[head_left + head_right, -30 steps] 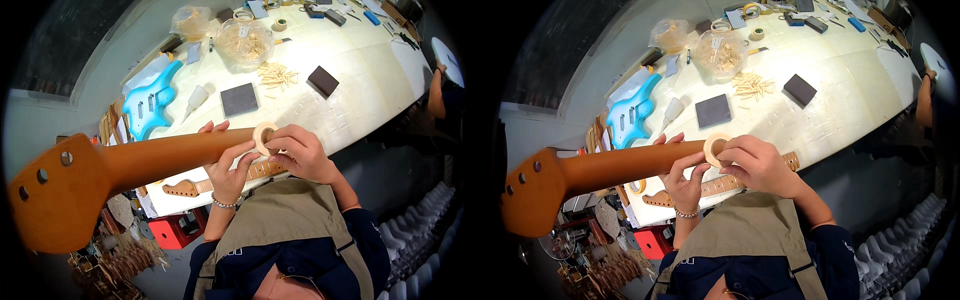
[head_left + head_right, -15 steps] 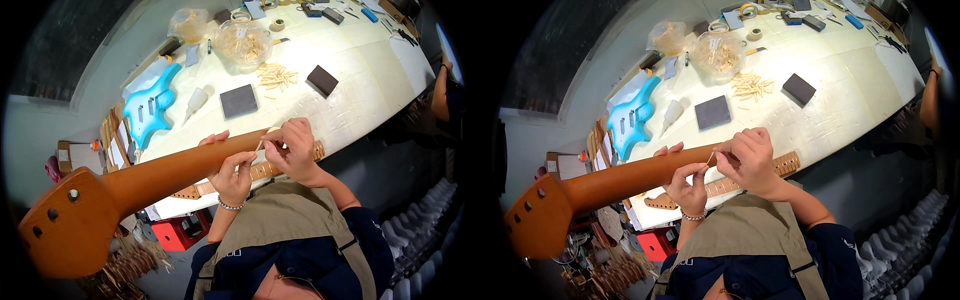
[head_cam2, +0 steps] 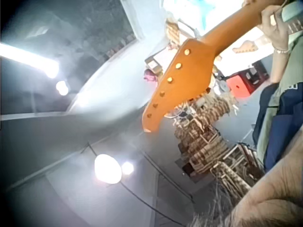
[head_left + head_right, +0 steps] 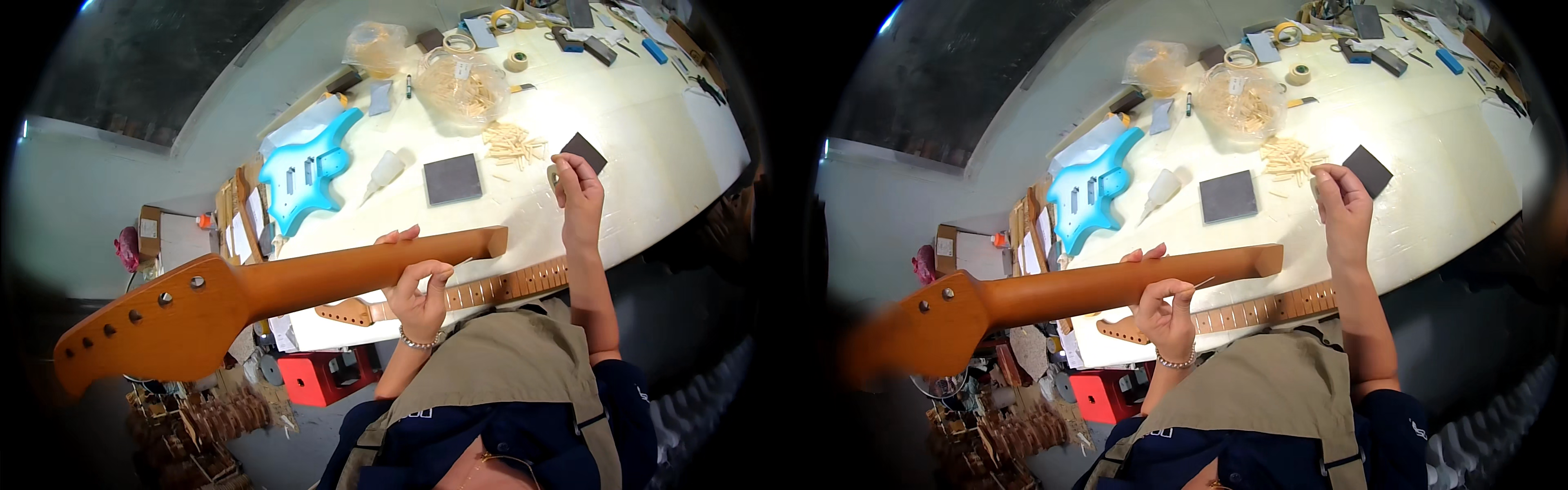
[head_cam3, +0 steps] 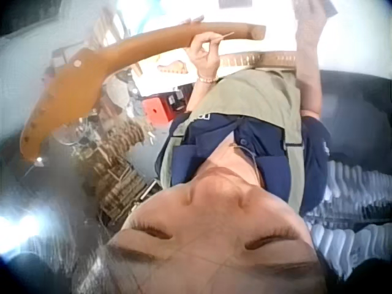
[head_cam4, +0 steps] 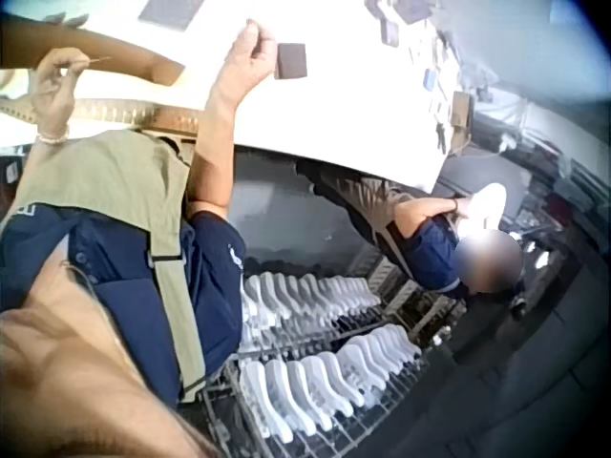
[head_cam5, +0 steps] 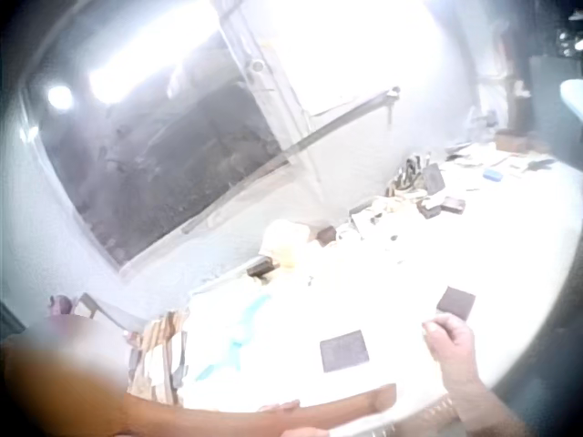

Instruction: The person retrieves guitar necks from a rack and places them on a workbench. They use a sanding block to smooth the fretboard and headstock, then apply a liquid finish from a squeeze bottle to the fretboard. The person wipes the applied finish with a cloth and continues to sand and inspect the necks.

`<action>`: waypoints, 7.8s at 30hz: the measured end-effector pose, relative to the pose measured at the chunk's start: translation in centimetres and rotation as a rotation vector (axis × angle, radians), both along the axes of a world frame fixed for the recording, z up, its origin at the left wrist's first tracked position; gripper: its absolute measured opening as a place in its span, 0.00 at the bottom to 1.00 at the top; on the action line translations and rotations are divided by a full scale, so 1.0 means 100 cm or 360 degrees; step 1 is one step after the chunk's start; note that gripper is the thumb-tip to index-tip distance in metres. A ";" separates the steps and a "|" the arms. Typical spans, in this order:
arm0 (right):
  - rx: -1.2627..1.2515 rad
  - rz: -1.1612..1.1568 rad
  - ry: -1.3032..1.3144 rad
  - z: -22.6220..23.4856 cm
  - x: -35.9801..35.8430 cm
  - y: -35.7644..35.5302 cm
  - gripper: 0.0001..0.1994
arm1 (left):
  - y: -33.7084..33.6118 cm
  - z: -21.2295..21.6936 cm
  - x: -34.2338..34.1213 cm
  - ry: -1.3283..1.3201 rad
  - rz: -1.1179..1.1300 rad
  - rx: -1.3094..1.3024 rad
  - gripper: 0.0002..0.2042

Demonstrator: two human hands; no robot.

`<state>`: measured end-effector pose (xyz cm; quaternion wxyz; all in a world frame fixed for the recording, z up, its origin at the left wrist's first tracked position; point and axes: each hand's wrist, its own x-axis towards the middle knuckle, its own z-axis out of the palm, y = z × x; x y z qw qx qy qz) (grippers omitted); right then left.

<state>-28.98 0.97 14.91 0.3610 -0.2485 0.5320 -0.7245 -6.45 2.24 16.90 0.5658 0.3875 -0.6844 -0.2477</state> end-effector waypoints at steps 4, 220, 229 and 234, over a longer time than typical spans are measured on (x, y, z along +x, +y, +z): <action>-0.0324 0.0574 0.0472 0.018 0.035 0.014 0.24 | -0.002 -0.005 0.011 0.0079 -0.0055 0.0130 0.08; 0.0101 0.0519 0.0132 -0.142 -0.045 0.079 0.23 | -0.066 -0.042 0.008 0.1447 -0.0811 0.0562 0.34; 0.0241 0.0514 0.0015 -0.159 -0.051 0.086 0.23 | -0.046 -0.028 -0.009 0.1373 -0.0787 0.0588 0.34; 0.0365 0.0401 -0.0113 -0.147 -0.045 0.081 0.29 | -0.037 -0.012 -0.008 0.1234 -0.0672 0.0626 0.26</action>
